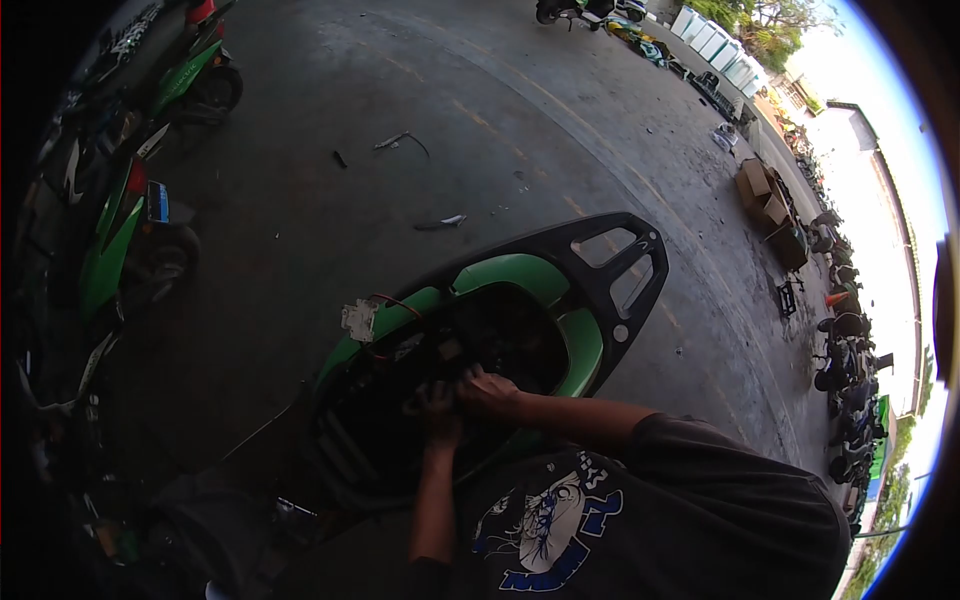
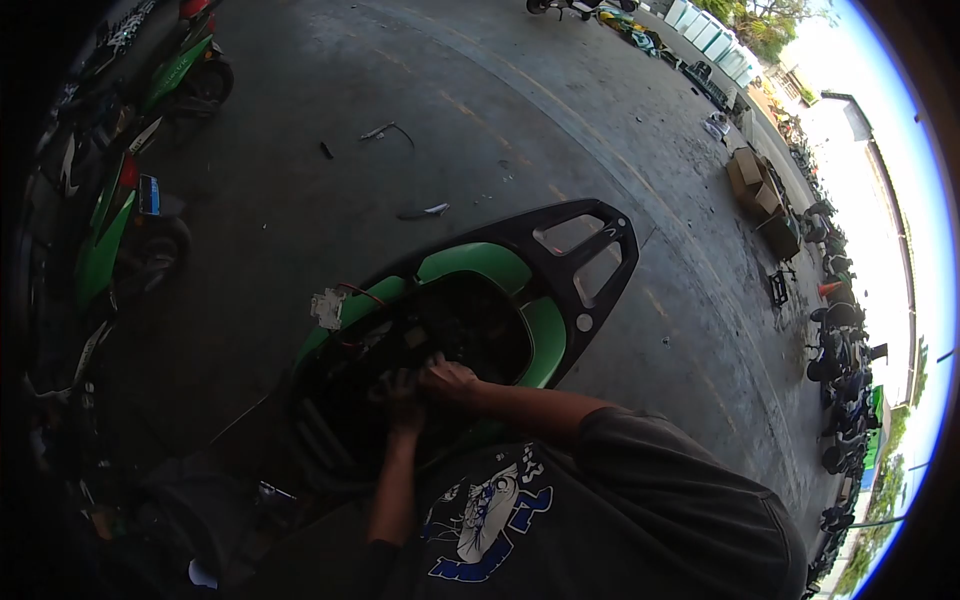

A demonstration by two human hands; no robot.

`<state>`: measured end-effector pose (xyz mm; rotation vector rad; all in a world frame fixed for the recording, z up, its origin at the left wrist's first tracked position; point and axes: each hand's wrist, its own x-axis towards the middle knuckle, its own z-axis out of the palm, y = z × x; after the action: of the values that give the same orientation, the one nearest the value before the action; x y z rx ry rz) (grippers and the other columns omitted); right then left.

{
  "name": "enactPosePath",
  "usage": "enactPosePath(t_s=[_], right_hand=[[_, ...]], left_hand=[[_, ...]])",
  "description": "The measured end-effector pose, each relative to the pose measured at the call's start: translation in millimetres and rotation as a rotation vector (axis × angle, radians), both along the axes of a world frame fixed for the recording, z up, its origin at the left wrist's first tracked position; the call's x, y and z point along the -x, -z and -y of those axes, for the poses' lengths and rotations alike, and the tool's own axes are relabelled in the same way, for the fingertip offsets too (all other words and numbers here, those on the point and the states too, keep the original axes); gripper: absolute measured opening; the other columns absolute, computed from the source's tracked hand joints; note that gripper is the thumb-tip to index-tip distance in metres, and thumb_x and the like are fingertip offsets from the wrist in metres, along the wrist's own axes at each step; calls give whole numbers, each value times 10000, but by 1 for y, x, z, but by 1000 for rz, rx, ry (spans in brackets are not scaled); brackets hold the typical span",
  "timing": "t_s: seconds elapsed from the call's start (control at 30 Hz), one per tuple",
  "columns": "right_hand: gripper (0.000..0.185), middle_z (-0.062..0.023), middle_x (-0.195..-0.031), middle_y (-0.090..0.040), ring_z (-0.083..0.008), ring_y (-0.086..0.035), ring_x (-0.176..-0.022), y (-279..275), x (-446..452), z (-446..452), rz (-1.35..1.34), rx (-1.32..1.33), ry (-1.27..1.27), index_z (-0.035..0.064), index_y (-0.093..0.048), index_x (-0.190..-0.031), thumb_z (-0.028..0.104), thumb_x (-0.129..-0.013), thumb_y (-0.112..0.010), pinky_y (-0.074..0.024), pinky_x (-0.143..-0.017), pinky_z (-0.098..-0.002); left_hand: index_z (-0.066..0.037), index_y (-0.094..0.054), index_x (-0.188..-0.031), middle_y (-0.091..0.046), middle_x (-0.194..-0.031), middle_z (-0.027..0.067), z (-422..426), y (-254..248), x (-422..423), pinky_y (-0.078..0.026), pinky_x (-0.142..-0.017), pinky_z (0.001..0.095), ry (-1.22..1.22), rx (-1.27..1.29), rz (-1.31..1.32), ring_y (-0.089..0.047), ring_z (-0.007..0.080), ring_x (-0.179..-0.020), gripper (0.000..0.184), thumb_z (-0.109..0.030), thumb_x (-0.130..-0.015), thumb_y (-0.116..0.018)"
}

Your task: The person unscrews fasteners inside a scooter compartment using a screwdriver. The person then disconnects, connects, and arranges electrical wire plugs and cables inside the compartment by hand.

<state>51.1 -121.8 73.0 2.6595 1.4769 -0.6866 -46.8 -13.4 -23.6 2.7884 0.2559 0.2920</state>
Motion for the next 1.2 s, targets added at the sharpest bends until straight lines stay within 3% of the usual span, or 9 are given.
enactPosePath(t_s=[0.1,0.33,0.47,0.53,0.77,0.87,0.9,1.1,1.2], right_hand=[[234,-249,-1014,-612,-412,-621,-986,-7,-6,7,-70,-184,66,-42,-611,-1019,92,-832,-567,-563,-809,-469],[195,-245,-964,-648,-433,-635,-954,-5,-13,-5,-93,-167,230,37,-622,-1006,52,-818,-570,-533,-809,-501],[128,-296,-1017,-640,-460,-641,-925,-15,-12,-10,-197,-101,360,-5,-610,-937,54,-830,-573,-541,-746,-508],[113,-243,-838,-651,-436,-649,-851,-20,-4,-9,-192,-185,437,-20,-568,-891,38,-804,-611,-507,-665,-485],[97,-224,-774,-624,-426,-636,-788,-28,53,1,-72,-358,382,5,-539,-835,86,-869,-580,-485,-643,-494],[312,-244,-926,-677,-397,-680,-870,-15,102,-4,-189,167,296,-4,-607,-928,295,-849,-648,-555,-780,-484],[275,-238,-972,-685,-385,-690,-905,-24,111,-25,-262,278,315,-12,-640,-943,249,-855,-625,-564,-791,-469],[186,-193,-959,-689,-338,-699,-833,46,131,-41,-171,101,196,2,-660,-950,92,-806,-584,-570,-668,-403],[150,-180,-897,-692,-326,-695,-831,-17,121,-47,-272,217,59,-2,-652,-912,64,-799,-578,-569,-670,-381]], left_hand=[[-267,-638,-1183,-551,-1288,-20,2,-4,-2,-268,-966,591,-56,32,119,-430,297,-1234,437,-347,-753,-620],[-229,-678,-1063,-596,-1157,-46,-5,-14,-4,-318,-926,535,4,161,239,-497,232,-1136,327,-193,-740,-651],[-223,-695,-1008,-629,-1067,-54,-7,-11,0,-343,-918,478,48,259,408,-537,229,-1074,286,-200,-724,-680],[-225,-701,-1006,-633,-1055,-54,-8,-10,-2,-353,-924,467,21,304,392,-543,222,-1065,294,-201,-713,-695],[-262,-711,-1066,-627,-1092,-36,-14,-7,-3,-387,-931,434,124,384,400,-551,233,-1066,366,-235,-701,-728],[-268,-712,-1079,-623,-1105,-36,-23,-1,-6,-405,-917,429,234,241,353,-556,234,-1057,371,-233,-710,-723],[-270,-712,-1084,-624,-1108,-40,-28,-4,-7,-412,-909,429,274,166,327,-560,226,-1050,374,-233,-712,-719],[-236,-703,-1086,-654,-1061,-31,-43,-20,-13,-450,-825,360,386,225,328,-597,220,-946,398,-115,-707,-722],[-191,-696,-1043,-652,-1047,-12,-40,-27,-20,-460,-809,358,389,292,320,-599,242,-942,341,-98,-716,-729]])
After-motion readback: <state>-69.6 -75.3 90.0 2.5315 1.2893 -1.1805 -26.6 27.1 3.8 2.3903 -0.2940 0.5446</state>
